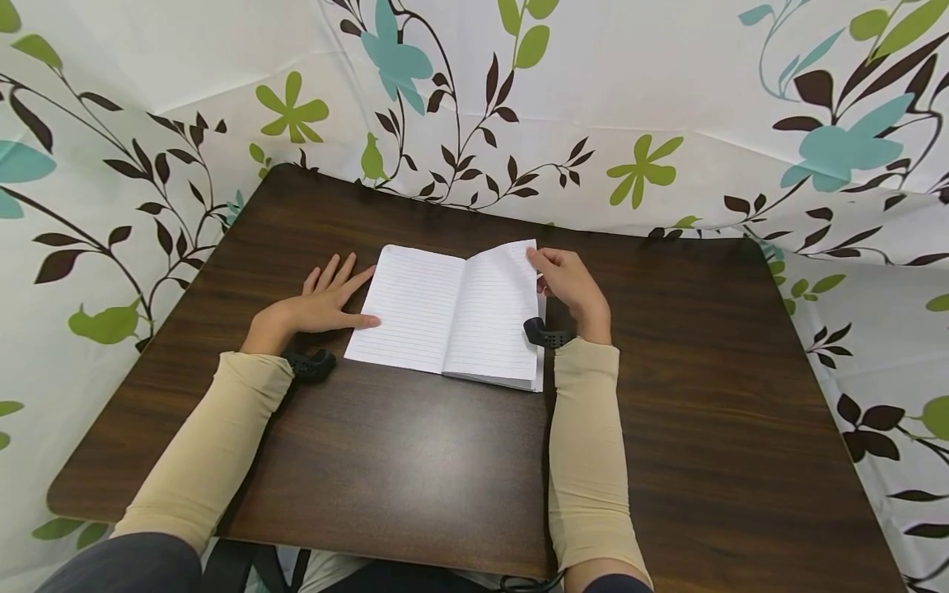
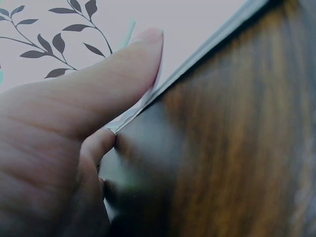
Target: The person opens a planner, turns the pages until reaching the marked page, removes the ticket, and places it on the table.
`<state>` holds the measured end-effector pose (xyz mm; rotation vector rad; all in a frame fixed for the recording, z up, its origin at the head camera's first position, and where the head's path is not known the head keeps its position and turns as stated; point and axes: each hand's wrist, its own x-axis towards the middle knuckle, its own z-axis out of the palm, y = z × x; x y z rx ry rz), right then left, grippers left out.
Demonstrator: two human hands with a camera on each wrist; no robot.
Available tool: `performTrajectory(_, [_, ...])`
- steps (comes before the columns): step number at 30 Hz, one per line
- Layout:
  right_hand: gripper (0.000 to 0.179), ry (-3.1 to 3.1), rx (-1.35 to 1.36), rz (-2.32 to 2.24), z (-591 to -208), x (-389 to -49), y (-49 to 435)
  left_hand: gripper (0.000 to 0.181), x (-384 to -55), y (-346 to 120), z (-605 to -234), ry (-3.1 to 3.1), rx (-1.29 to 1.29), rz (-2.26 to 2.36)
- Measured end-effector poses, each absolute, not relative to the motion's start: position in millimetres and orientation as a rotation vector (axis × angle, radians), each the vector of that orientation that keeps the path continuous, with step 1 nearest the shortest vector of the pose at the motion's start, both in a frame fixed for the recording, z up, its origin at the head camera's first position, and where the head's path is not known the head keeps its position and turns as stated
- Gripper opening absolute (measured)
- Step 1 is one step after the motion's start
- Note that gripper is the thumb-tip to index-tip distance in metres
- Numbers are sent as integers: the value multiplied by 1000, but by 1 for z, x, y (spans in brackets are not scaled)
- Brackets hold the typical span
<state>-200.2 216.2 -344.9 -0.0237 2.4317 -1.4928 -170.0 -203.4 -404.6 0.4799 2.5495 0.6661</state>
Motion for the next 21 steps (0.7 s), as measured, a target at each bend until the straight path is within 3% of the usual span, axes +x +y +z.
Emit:
performTrajectory(7, [33,2238,-36,-1678,-344,-202,203,112,-171,-203,-405,2555,478,648])
performTrajectory(16, [40,2070,21,-1900,-346,-206,187,110,-172,-203,-405,2551,483,653])
performTrajectory(21, [34,2150,26,-1746,-343,-204,188,110,-172,-203,-406,2552,489,646])
